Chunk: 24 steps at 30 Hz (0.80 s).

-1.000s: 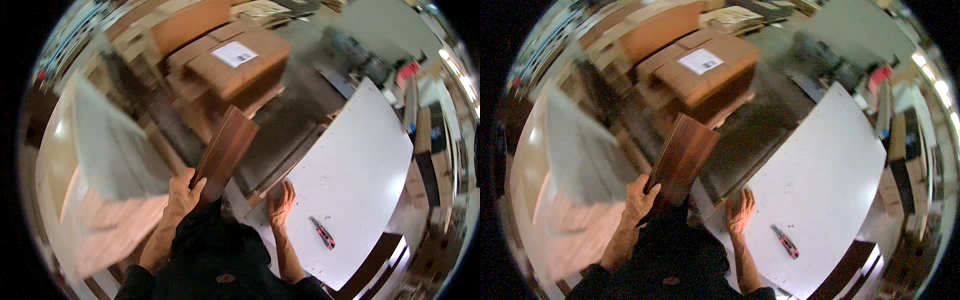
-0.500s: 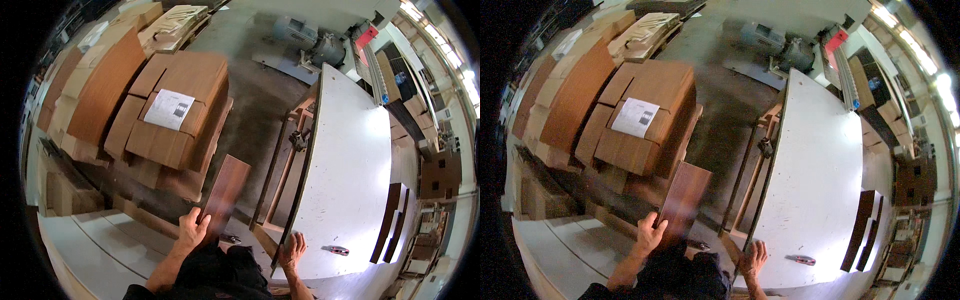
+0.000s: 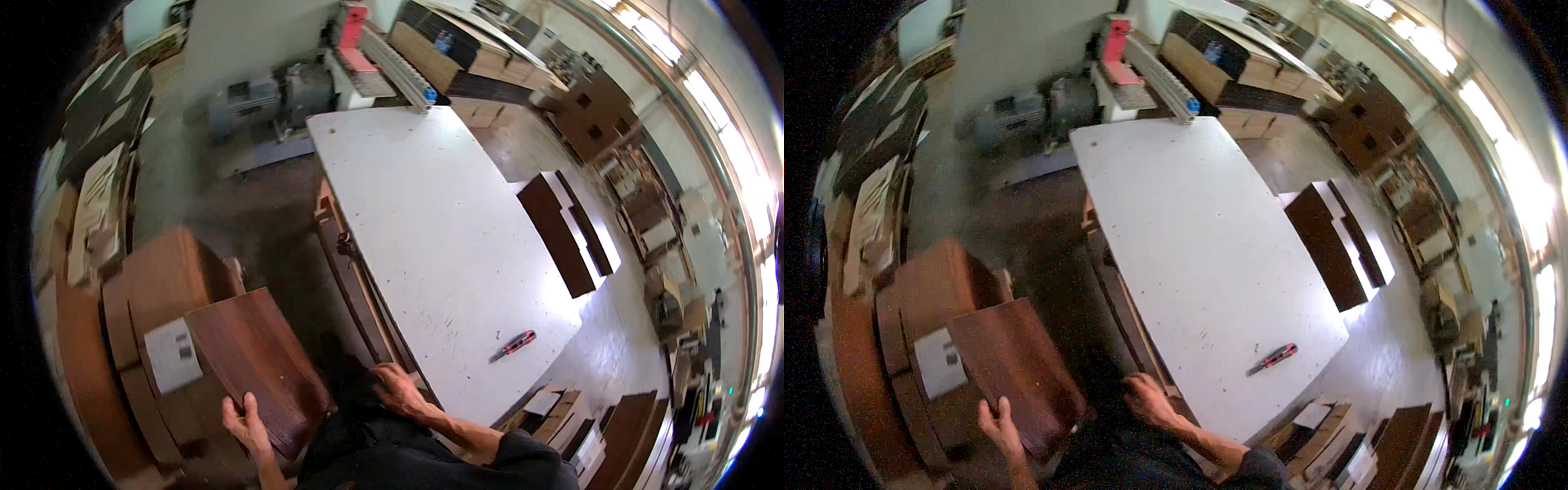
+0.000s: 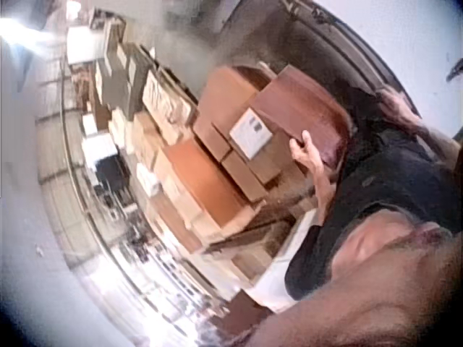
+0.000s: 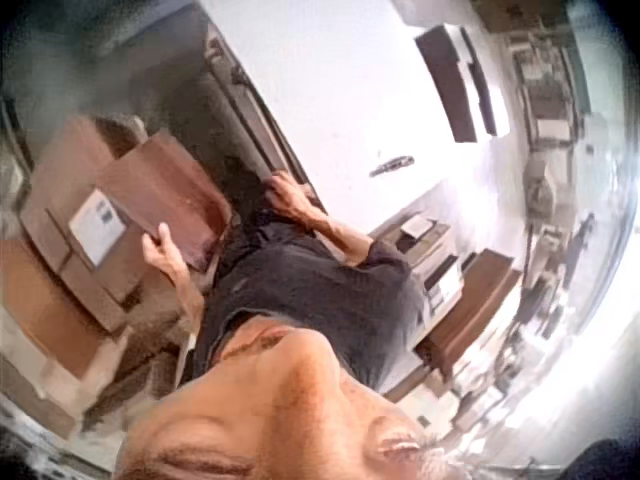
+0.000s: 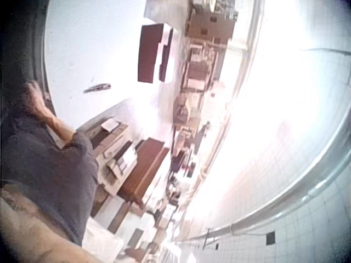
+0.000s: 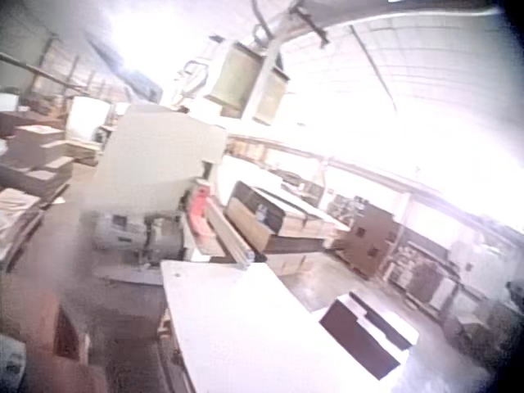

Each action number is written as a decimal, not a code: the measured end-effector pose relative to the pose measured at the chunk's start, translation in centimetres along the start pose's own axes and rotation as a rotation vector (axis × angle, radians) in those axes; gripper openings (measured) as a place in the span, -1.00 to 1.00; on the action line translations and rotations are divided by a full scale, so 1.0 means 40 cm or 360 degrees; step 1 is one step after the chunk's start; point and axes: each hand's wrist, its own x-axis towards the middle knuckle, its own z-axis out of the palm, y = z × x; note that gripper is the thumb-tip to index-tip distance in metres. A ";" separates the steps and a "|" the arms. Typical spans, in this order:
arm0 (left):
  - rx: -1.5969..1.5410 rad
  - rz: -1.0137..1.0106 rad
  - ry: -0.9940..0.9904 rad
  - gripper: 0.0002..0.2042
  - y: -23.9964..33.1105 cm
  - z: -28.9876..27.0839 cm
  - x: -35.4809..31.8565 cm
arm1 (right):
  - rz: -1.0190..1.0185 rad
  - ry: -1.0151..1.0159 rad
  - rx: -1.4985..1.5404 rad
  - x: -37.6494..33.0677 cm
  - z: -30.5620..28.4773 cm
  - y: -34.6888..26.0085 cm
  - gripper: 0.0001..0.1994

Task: The person picks up and stacks dark wood panels on a pallet. They then use a utility knife to scrape the edges of a panel on a white table before moving the panel to a conveyor belt.

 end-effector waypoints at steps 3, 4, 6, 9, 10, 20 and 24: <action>0.0084 0.0038 -0.0100 -0.79 -0.087 0.058 0.162 | -0.0120 -0.0395 0.0170 0.203 0.055 0.014 -0.63; -0.0021 0.0085 -0.0114 -0.79 -0.062 0.091 0.210 | -0.0168 -0.0485 0.0154 0.286 0.085 0.026 -0.64; 0.0220 0.0057 -0.0044 -0.79 -0.073 0.139 0.315 | -0.0244 -0.0588 0.0116 0.436 0.128 0.057 -0.65; 0.0135 0.0069 -0.0015 -0.82 -0.107 0.190 0.515 | -0.0285 -0.0872 0.0107 0.718 0.130 0.040 -0.65; 0.0144 0.0015 0.0041 -0.83 -0.076 0.227 0.560 | -0.0354 -0.0819 0.0010 0.800 0.103 0.016 -0.65; 0.0206 0.0083 0.0800 -0.69 0.140 0.397 0.940 | -0.0659 -0.1084 -0.0021 1.490 0.078 -0.174 -0.69; 0.0119 -0.0081 0.1005 -0.73 0.156 0.424 1.073 | -0.0889 -0.1281 0.0056 1.722 0.194 -0.253 -0.69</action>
